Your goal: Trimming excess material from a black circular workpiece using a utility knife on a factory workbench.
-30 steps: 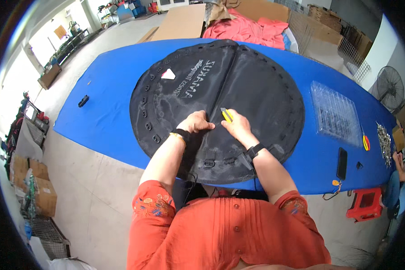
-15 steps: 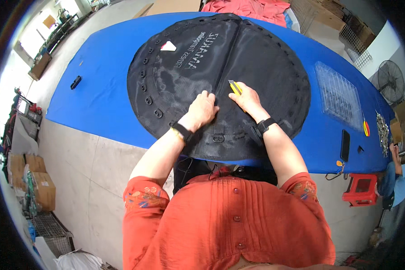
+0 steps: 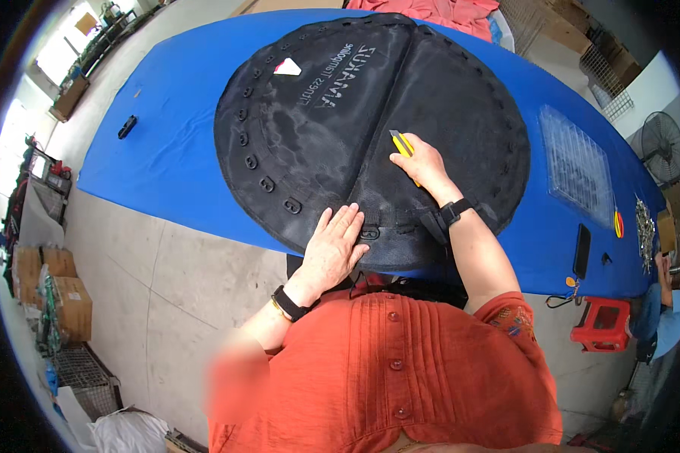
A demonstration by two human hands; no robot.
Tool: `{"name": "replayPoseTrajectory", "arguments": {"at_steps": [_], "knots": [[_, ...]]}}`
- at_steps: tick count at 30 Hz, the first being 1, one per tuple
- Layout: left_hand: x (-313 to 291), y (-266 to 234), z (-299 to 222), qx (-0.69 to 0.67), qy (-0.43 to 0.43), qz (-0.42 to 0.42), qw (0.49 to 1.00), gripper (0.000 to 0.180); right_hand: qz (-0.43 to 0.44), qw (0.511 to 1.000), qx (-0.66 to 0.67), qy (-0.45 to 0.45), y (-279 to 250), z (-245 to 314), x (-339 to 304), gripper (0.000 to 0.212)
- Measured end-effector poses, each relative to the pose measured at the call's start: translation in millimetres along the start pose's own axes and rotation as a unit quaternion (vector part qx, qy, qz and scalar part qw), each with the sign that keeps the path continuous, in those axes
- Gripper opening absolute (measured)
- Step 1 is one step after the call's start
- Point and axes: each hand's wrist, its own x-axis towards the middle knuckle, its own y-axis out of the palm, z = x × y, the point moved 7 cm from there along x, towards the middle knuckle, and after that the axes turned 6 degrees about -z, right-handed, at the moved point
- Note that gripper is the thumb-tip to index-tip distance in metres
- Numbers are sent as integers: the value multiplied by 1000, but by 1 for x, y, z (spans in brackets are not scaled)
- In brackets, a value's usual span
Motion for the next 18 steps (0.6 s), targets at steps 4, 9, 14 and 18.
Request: {"name": "replayPoseTrajectory", "arguments": {"at_steps": [4, 9, 14, 18], "knots": [[3, 6, 1, 10, -10, 8, 1000, 60, 2, 1000, 3, 10, -3, 2, 1, 59], [13, 10, 1, 12, -20, 0, 1000, 58, -19, 1000, -9, 0, -6, 1, 6, 58], [18, 18, 1, 30, -30, -11, 999, 55, -5, 999, -37, 22, -4, -1, 11, 61], [20, 24, 2, 43, -21, -17, 999, 53, 3, 997, -58, 47, 1, -5, 12, 61]]}}
